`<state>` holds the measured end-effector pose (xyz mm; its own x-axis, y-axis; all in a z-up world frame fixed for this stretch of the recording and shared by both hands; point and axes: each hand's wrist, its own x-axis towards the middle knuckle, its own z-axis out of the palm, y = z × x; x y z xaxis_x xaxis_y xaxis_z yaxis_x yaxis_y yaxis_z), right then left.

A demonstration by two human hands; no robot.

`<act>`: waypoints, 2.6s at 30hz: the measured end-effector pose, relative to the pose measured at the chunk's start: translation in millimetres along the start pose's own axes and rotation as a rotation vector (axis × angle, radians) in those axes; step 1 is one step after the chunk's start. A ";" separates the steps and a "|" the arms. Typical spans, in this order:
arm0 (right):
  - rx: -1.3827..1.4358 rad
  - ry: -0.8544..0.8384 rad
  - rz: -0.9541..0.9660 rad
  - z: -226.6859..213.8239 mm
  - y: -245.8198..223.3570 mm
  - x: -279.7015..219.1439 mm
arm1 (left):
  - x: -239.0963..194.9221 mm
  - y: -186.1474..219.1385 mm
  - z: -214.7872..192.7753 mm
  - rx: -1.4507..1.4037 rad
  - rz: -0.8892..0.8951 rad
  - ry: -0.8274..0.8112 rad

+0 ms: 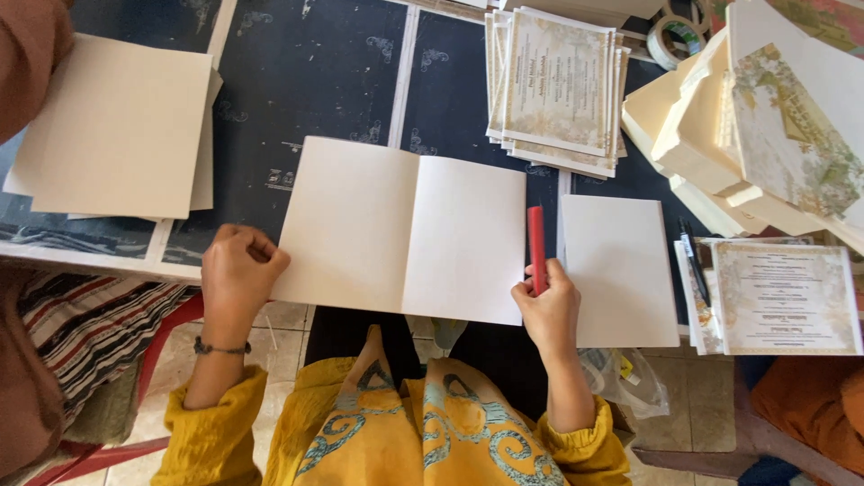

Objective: Assembling wedding or event invitations by folding covers and inserting printed sheets.

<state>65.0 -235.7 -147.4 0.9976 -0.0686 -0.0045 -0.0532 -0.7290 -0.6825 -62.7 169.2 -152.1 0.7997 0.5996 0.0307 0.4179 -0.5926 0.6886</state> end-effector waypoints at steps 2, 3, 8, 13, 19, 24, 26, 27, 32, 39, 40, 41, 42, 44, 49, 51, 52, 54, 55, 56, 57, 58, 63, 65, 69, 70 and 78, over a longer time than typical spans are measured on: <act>-0.021 -0.027 0.009 1.5 13.1 7.1 | 1.8 -21.1 18.1 0.184 -0.028 0.055; -0.029 -0.017 0.015 -4.7 24.8 14.4 | 1.6 -27.2 20.4 0.176 -0.021 0.047; -0.253 0.285 -0.134 -65.4 103.3 54.5 | 3.7 -48.4 22.1 0.124 0.130 0.018; -0.398 0.271 0.188 -123.5 130.0 68.7 | -8.3 -20.5 2.0 0.181 0.189 0.123; -0.363 0.255 0.275 -133.7 145.2 75.2 | -16.0 15.1 -4.3 0.098 0.187 0.176; -0.373 0.247 0.240 -140.5 149.1 84.0 | -17.4 34.6 -1.4 0.015 0.196 0.142; -0.369 0.263 0.305 -142.8 144.5 85.3 | -17.7 39.2 0.1 -0.005 0.236 0.121; -0.369 0.260 0.301 -147.1 162.3 86.8 | -17.2 43.3 2.4 -0.004 0.233 0.124; -0.134 0.410 0.049 -173.3 162.3 59.3 | -22.5 69.1 17.5 -0.216 0.267 0.004; 0.642 0.045 -0.051 -102.5 24.2 6.8 | -40.7 127.2 41.9 -0.448 0.363 -0.357; 0.680 -0.020 -0.038 -84.6 18.3 5.3 | -43.0 130.3 44.0 -0.410 0.343 -0.427; 0.715 -0.074 -0.027 -70.2 13.6 4.1 | -43.8 135.9 49.1 -0.379 0.332 -0.500; 0.717 -0.080 -0.027 -56.6 3.5 1.5 | -43.9 129.8 53.6 -0.376 0.327 -0.497; 0.660 -0.076 -0.041 -33.8 -15.8 -4.5 | -43.5 120.2 64.8 -0.285 0.290 -0.464; 0.649 -0.103 -0.018 -11.7 -17.2 0.9 | -37.6 104.4 69.2 -0.033 0.322 -0.382; 0.646 -0.106 -0.019 -5.8 -13.5 4.7 | -38.5 101.1 73.1 0.042 0.333 -0.364; 0.621 -0.115 -0.024 -3.7 -11.6 6.7 | -38.9 100.4 74.7 0.069 0.345 -0.354; 0.594 -0.126 -0.029 -0.7 -9.2 9.3 | -40.5 98.5 78.2 0.095 0.355 -0.345; 0.608 -0.126 -0.021 0.4 -9.2 9.8 | -41.0 97.2 79.8 0.113 0.361 -0.339; 0.622 -0.126 -0.013 1.5 -9.1 10.4 | -41.6 96.0 81.6 0.130 0.366 -0.333; 0.621 -0.125 -0.011 2.1 -9.0 10.8 | -42.4 94.9 82.7 0.129 0.366 -0.335; 0.616 -0.128 -0.011 2.4 -8.6 11.3 | -43.3 94.1 84.1 0.147 0.367 -0.330; 0.427 -0.090 -0.054 14.6 30.0 26.8 | -45.3 99.4 77.5 0.145 0.378 -0.338; 0.338 -0.071 -0.131 20.2 50.1 36.7 | -44.9 104.2 72.8 0.215 0.361 -0.345; 0.290 -0.062 -0.126 16.1 35.8 32.5 | -45.5 96.6 80.6 0.261 0.406 -0.334; 0.260 -0.067 -0.118 13.6 29.3 29.8 | -45.8 97.6 80.6 0.274 0.399 -0.334; 0.124 -0.103 -0.111 6.2 -2.8 23.2 | -44.6 110.2 75.4 0.377 0.394 -0.372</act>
<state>88.5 -231.0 -150.1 0.9966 0.0820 0.0055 0.0567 -0.6386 -0.7674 -19.8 36.6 -132.2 0.9911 0.1134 -0.0704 0.1316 -0.9180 0.3742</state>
